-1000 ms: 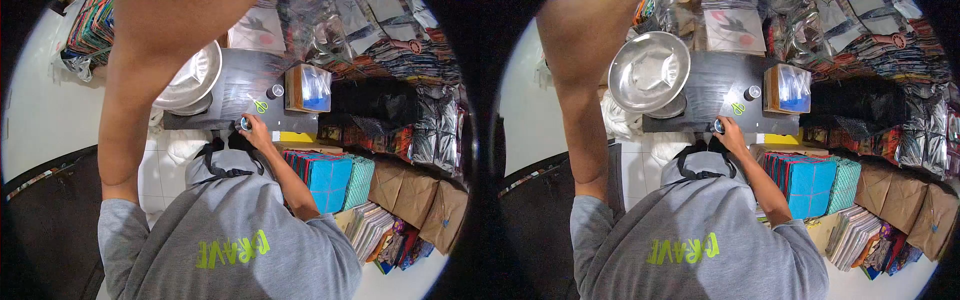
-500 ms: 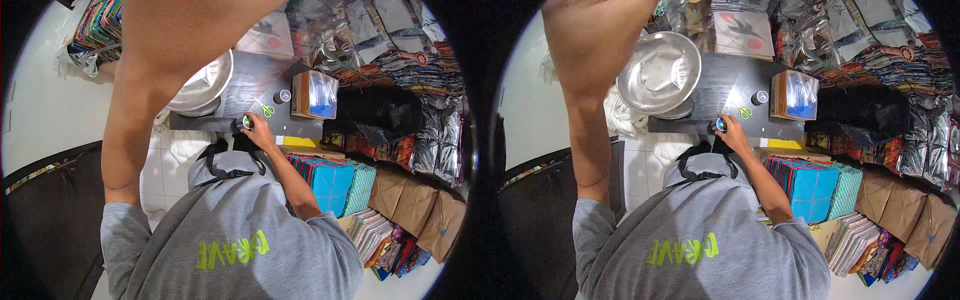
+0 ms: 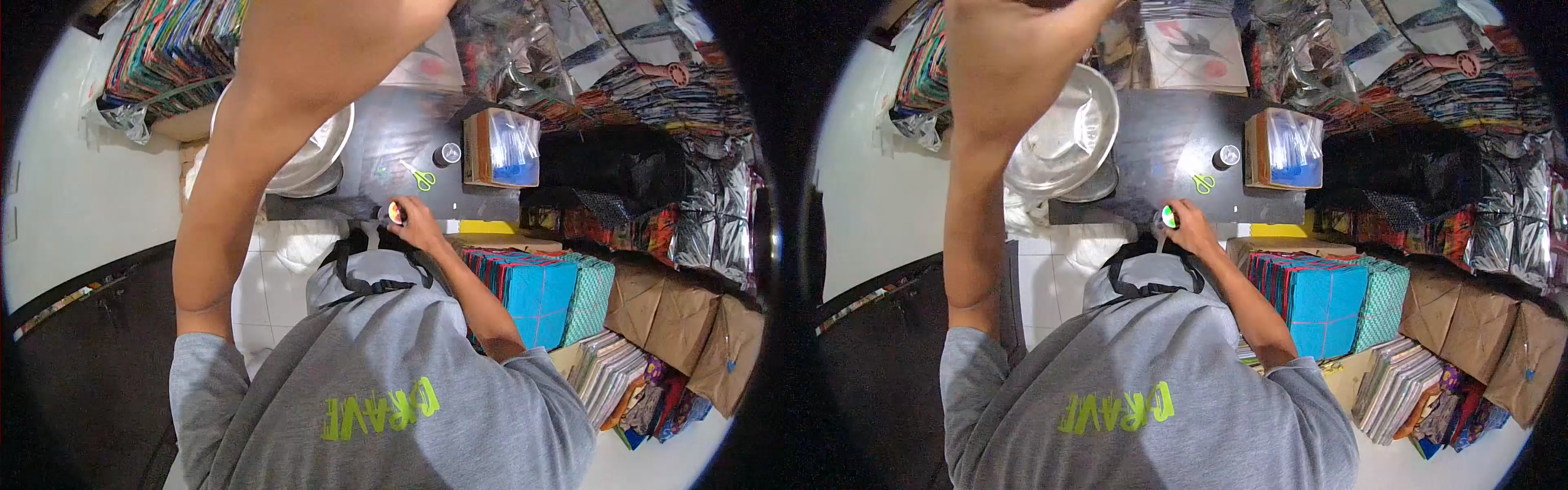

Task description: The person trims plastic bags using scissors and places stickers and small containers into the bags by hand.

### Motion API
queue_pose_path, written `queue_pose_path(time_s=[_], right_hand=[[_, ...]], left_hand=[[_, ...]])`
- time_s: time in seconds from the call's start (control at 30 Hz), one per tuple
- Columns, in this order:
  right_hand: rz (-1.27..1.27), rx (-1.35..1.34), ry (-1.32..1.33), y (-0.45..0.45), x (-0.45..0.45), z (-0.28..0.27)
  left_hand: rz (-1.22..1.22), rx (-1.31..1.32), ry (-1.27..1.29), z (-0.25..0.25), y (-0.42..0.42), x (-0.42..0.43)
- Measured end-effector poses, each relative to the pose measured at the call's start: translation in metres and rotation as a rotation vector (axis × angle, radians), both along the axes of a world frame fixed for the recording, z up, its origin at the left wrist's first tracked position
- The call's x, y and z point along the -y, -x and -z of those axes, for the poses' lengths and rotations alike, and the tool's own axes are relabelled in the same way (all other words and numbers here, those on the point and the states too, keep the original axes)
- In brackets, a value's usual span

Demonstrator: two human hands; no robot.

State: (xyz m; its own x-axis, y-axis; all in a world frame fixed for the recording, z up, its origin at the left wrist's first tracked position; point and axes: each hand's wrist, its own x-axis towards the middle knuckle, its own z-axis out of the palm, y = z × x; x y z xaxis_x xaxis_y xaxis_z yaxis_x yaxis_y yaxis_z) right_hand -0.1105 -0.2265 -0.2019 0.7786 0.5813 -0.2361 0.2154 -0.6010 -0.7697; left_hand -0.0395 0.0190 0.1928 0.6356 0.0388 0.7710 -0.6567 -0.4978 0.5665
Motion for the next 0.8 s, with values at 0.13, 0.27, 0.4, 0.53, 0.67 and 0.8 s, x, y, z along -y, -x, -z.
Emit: queue_pose_path(time_s=[0.13, 0.27, 0.4, 0.53, 0.67, 0.8], right_hand=[[-0.300, -0.105, -0.039, -0.003, 0.009, -0.008], [-0.308, -0.214, 0.037, -0.011, 0.009, -0.002], [-0.197, -0.211, 0.082, -0.036, 0.017, 0.010], [-0.215, -0.055, -0.040, -0.057, 0.030, 0.021], [-0.272, -0.132, -0.019, -0.081, 0.037, 0.006], [-0.284, -0.167, -0.026, -0.091, 0.042, 0.010]], left_hand=[[0.017, -0.095, -0.015, -0.002, -0.019, 0.024], [-0.037, -0.007, -0.114, -0.011, -0.041, 0.045], [-0.126, -0.017, -0.172, -0.013, -0.052, 0.063], [-0.188, -0.089, -0.213, -0.015, -0.061, 0.077], [-0.269, -0.178, -0.173, -0.014, -0.069, 0.093], [-0.317, -0.189, -0.181, -0.005, -0.073, 0.104]])
